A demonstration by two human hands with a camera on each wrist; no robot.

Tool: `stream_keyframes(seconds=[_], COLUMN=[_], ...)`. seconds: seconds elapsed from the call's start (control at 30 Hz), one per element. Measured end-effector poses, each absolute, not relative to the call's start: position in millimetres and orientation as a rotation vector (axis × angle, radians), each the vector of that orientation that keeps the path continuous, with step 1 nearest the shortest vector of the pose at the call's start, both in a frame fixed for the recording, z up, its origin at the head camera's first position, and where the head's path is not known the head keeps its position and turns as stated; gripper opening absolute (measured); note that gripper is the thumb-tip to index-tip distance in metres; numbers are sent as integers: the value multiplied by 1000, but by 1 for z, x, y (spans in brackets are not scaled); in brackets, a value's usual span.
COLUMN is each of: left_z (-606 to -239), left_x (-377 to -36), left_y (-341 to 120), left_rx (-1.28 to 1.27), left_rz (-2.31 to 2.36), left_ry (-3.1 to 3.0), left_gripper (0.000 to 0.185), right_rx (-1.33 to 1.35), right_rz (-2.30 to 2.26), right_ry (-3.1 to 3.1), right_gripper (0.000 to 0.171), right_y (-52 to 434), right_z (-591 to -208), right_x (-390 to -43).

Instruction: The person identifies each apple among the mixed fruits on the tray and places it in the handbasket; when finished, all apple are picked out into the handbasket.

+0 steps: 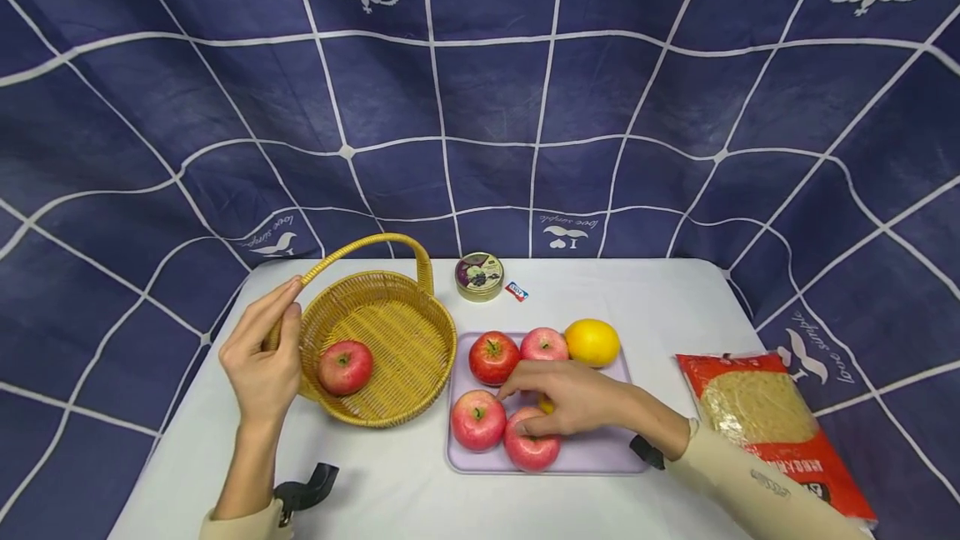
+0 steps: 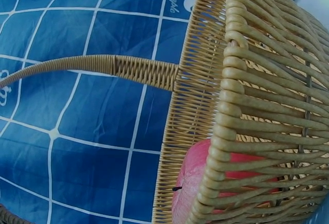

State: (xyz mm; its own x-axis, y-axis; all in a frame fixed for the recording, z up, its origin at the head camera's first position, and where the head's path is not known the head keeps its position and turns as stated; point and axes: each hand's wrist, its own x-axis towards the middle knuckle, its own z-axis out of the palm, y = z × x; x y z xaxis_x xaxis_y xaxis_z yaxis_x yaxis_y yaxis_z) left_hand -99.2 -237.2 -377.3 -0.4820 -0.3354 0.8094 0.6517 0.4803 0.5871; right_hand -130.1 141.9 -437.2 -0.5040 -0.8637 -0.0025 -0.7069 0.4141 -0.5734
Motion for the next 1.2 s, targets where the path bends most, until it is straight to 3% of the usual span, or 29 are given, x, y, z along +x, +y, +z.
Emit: stream_keyframes(seconds=[0.27, 1.2], left_z=[-377, -377], left_x=[-101, -100], left_y=[-236, -236], left_rx=[-262, -267], left_rz=[-1204, -1202], left_ry=[-1685, -1688], left_gripper=[21, 21], right_rx=[-1295, -1271], right_rz=[-730, -557], right_ry=[2400, 2447], right_gripper=[35, 56], right_y=[152, 155], right_z=[-450, -461], right_x=[-115, -96])
